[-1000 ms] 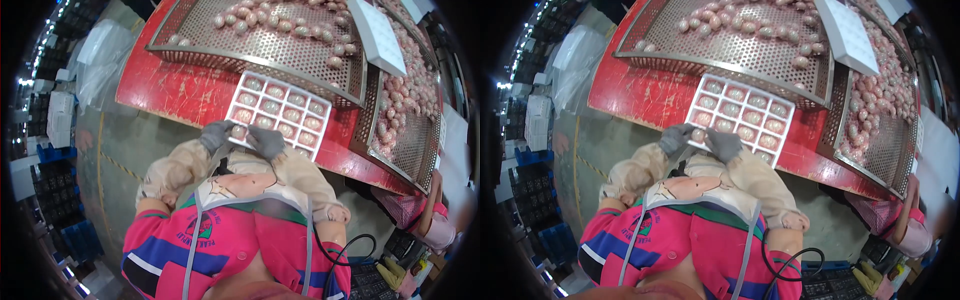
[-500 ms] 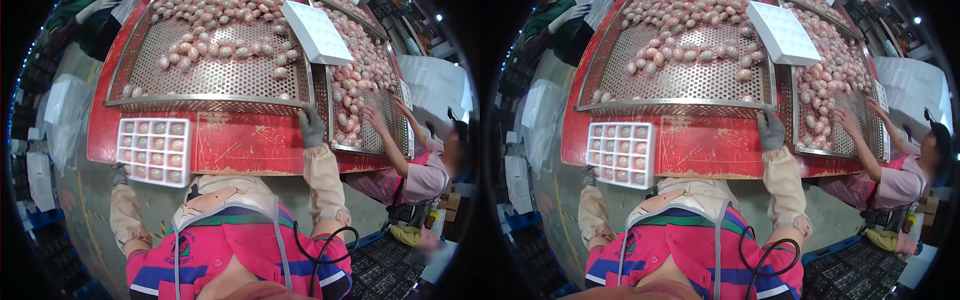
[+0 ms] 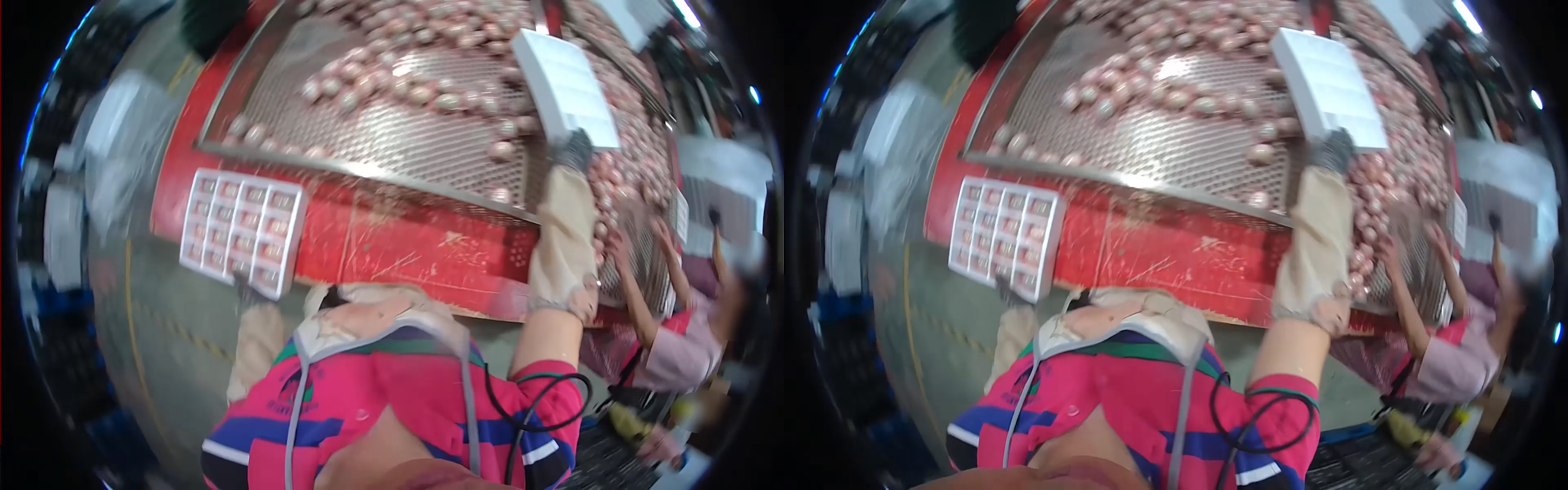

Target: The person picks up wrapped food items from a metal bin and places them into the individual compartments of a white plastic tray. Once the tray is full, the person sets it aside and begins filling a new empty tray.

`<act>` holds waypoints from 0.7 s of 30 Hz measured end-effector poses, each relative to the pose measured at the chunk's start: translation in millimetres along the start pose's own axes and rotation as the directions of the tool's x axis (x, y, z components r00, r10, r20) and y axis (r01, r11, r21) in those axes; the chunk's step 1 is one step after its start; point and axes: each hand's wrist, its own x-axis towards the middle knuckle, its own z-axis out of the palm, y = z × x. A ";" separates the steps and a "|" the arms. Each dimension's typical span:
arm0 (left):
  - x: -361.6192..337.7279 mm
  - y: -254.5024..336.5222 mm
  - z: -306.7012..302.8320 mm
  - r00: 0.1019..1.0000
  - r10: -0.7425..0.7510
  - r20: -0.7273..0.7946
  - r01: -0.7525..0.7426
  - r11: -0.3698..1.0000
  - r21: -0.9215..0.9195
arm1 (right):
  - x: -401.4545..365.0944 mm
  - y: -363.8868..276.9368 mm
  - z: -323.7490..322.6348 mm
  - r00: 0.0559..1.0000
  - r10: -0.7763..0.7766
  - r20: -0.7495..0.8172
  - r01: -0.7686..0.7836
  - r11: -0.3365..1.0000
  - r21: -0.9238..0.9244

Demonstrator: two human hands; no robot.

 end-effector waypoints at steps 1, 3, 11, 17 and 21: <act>-4.7 -9.7 8.1 1.000 0.000 -0.004 0.000 0.999 -0.049 | -5.7 8.9 14.6 0.997 -0.058 -0.051 0.061 0.997 0.051; -1.6 -21.4 17.3 0.998 0.039 -0.045 -0.045 0.989 -0.141 | -44.9 -2.4 -34.2 0.968 -0.236 -0.092 0.252 0.917 0.308; 31.6 0.1 11.3 0.987 0.093 0.133 -0.080 0.992 -0.102 | -213.7 -42.1 -156.6 0.816 -0.356 -0.456 0.573 0.607 0.551; 4.0 18.1 21.2 0.881 0.406 -0.241 -0.353 0.906 0.234 | -322.4 -76.1 -210.4 0.712 -0.612 -0.343 0.659 0.413 0.629; 73.6 42.7 -25.0 0.700 0.712 -0.050 -0.352 0.406 0.843 | -378.2 -77.0 -170.5 0.564 -0.762 -0.317 0.684 0.217 0.696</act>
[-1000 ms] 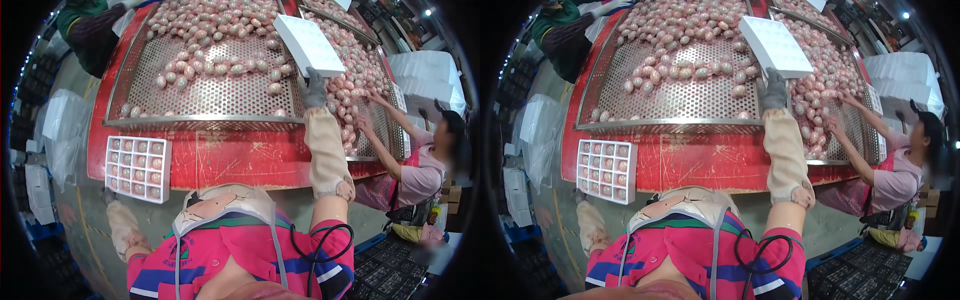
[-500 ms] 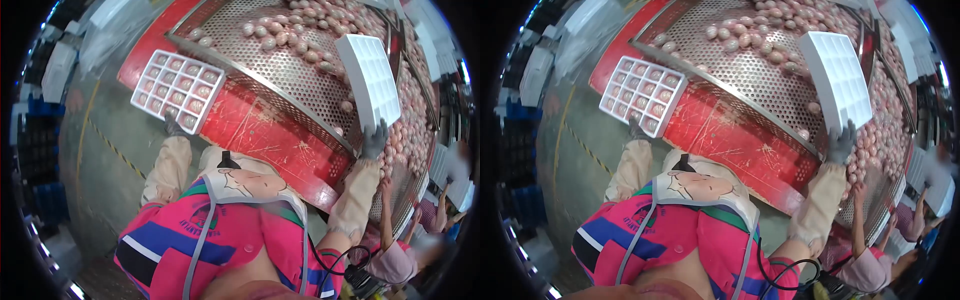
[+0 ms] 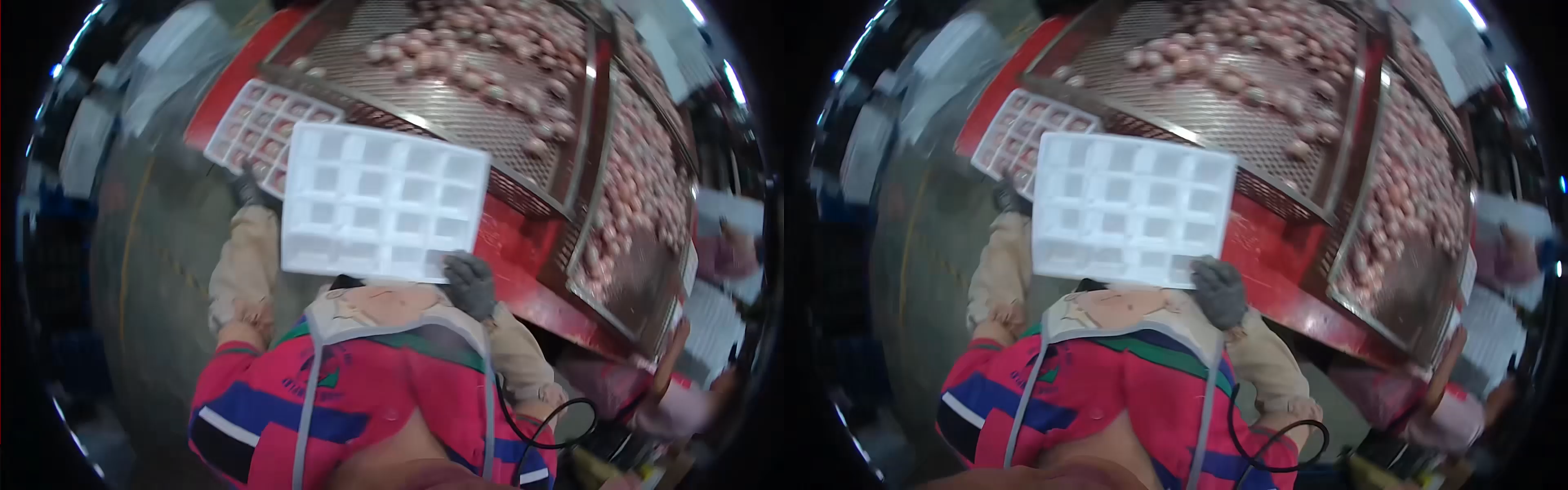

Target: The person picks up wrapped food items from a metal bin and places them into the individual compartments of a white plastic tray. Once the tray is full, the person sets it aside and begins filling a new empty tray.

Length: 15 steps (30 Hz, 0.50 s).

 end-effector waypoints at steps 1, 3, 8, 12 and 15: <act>-30.0 42.1 -9.8 1.000 -0.027 0.009 0.028 0.976 -0.214 | -9.6 -2.5 7.7 0.999 0.018 0.045 -0.019 0.999 0.031; -67.6 105.7 -26.5 0.998 -0.032 0.050 0.047 0.941 -0.335 | -31.7 -7.9 19.7 0.983 0.123 0.139 -0.110 0.989 -0.099; -84.9 137.2 -9.5 0.876 0.481 0.047 -0.482 0.862 0.156 | -44.0 -20.5 26.6 0.896 0.330 0.296 -0.271 0.936 -0.224; -126.7 201.1 25.7 0.652 0.728 0.214 -0.740 0.672 -0.034 | -28.5 -20.4 17.7 0.904 0.334 0.267 -0.268 0.929 -0.255; -143.8 237.4 55.7 0.552 0.778 0.299 -0.768 0.614 -0.181 | -20.2 -25.4 1.1 0.891 0.360 0.278 -0.318 0.930 -0.183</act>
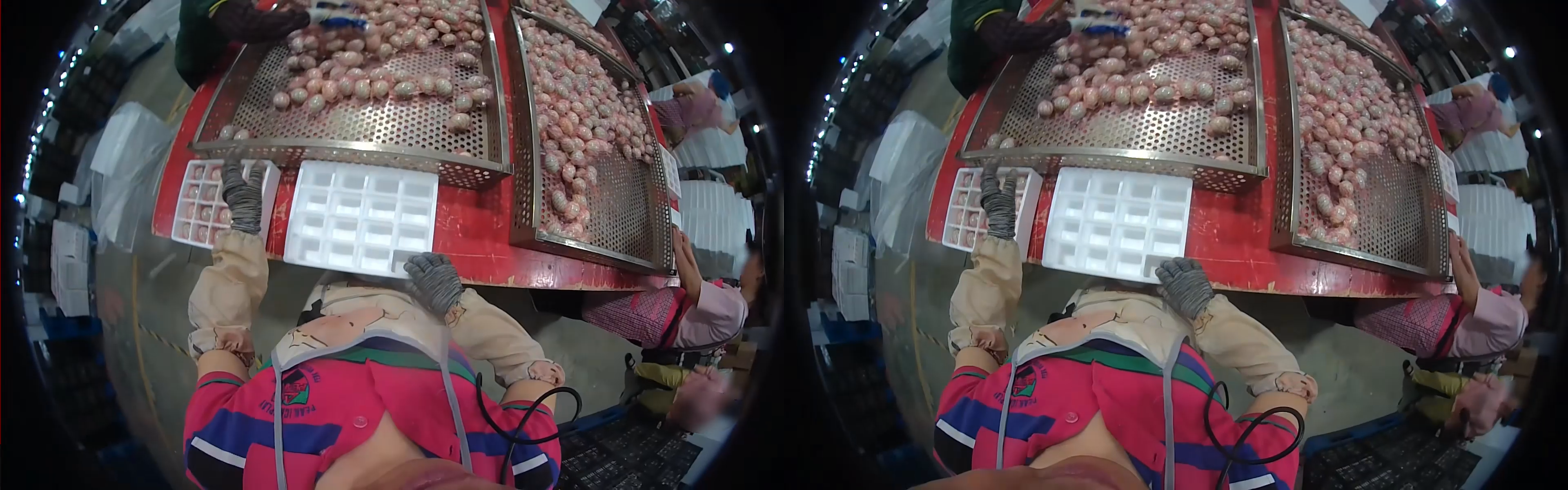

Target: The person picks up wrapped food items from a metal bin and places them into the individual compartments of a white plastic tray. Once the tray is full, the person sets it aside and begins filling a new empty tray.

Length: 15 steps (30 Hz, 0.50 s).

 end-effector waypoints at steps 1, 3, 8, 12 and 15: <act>7.9 5.0 10.0 0.996 0.065 0.059 -0.064 0.998 -0.029 | 1.1 0.1 -4.5 1.000 0.010 0.013 -0.010 1.000 0.029; 15.2 19.4 27.5 0.987 0.123 0.106 -0.122 0.992 -0.016 | 3.0 0.1 -9.0 0.999 0.042 -0.005 -0.042 0.995 0.088; 36.9 18.2 81.5 0.922 0.321 0.217 -0.326 0.945 -0.014 | 23.2 13.1 -17.3 0.970 0.137 -0.202 -0.069 0.948 0.310; 59.6 15.6 139.2 0.844 0.317 0.433 -0.341 0.940 -0.024 | 74.3 42.9 -58.1 0.915 0.176 -0.363 -0.070 0.956 0.286; 64.1 16.9 171.3 0.731 0.341 0.591 -0.392 0.919 -0.045 | 116.8 77.7 -82.6 0.878 0.293 -0.379 -0.189 0.939 0.288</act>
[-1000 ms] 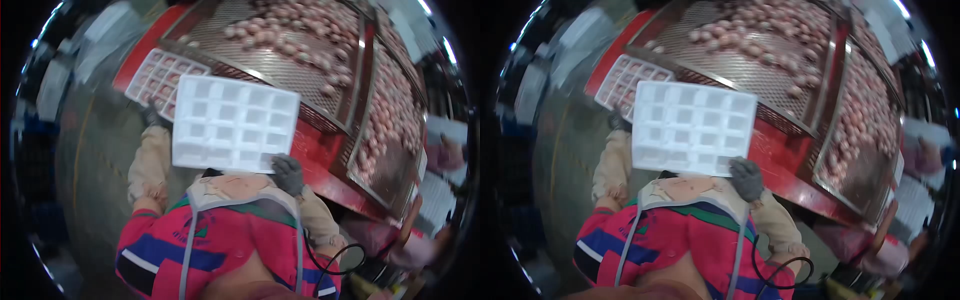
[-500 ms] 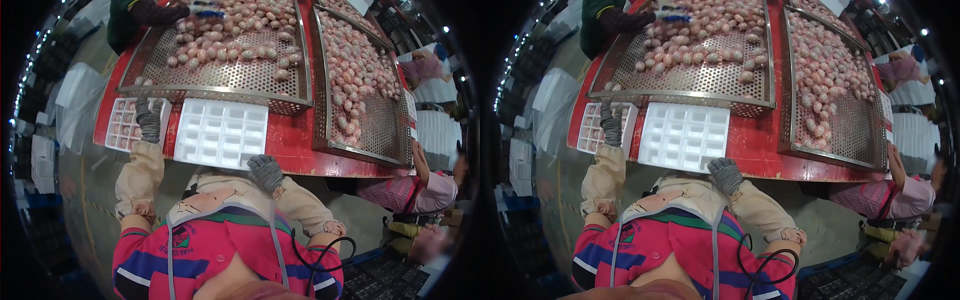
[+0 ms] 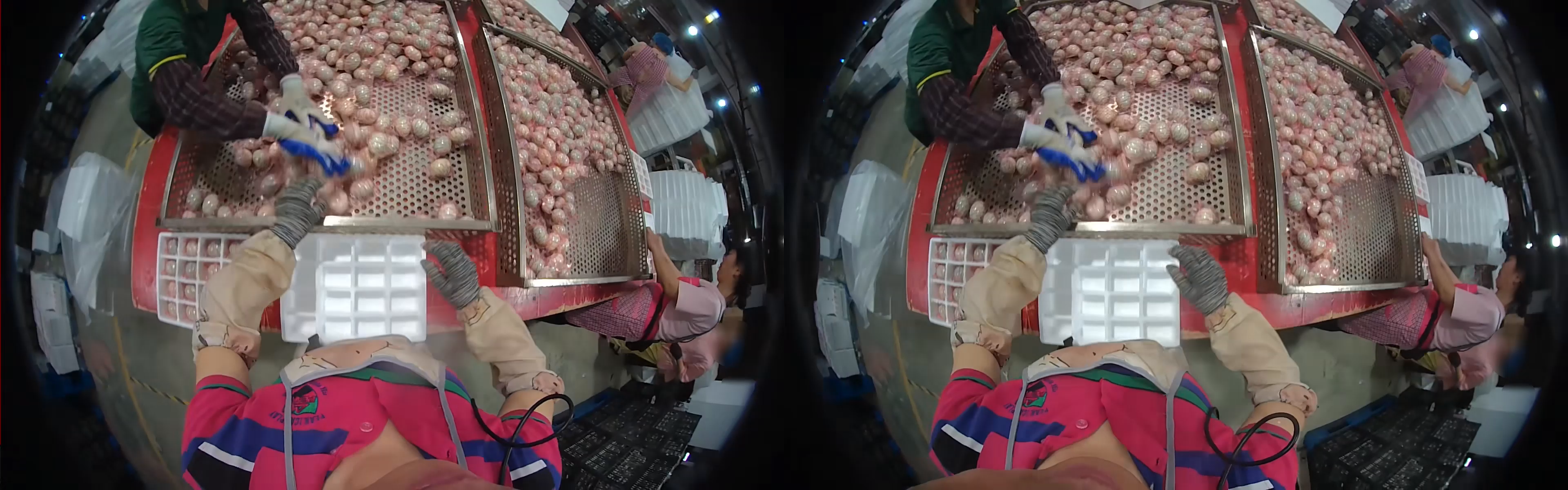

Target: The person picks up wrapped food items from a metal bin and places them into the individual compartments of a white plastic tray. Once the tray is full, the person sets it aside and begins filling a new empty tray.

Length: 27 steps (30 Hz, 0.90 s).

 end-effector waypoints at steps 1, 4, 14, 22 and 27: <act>3.1 2.3 6.8 0.997 0.076 -0.014 -0.076 0.997 0.023 | 20.3 10.0 -0.9 1.000 0.005 0.006 -0.005 1.000 -0.008; 12.1 14.3 1.5 0.996 0.089 0.008 -0.089 0.995 -0.043 | 82.0 38.9 -12.0 0.998 0.053 0.033 -0.055 0.997 0.050; 18.6 32.1 10.6 0.970 -0.241 -0.024 0.243 0.961 0.135 | 281.2 216.9 38.7 0.989 0.080 -0.121 -0.086 0.995 -0.041; 34.6 40.3 10.5 0.944 -0.328 0.026 0.321 0.935 0.152 | 461.7 392.5 111.9 0.927 -0.080 -0.367 -0.144 0.828 -0.542; 43.7 38.0 9.6 0.920 -0.384 0.081 0.370 0.918 0.145 | 524.3 428.6 124.7 0.964 0.093 -0.249 -0.215 0.823 -0.526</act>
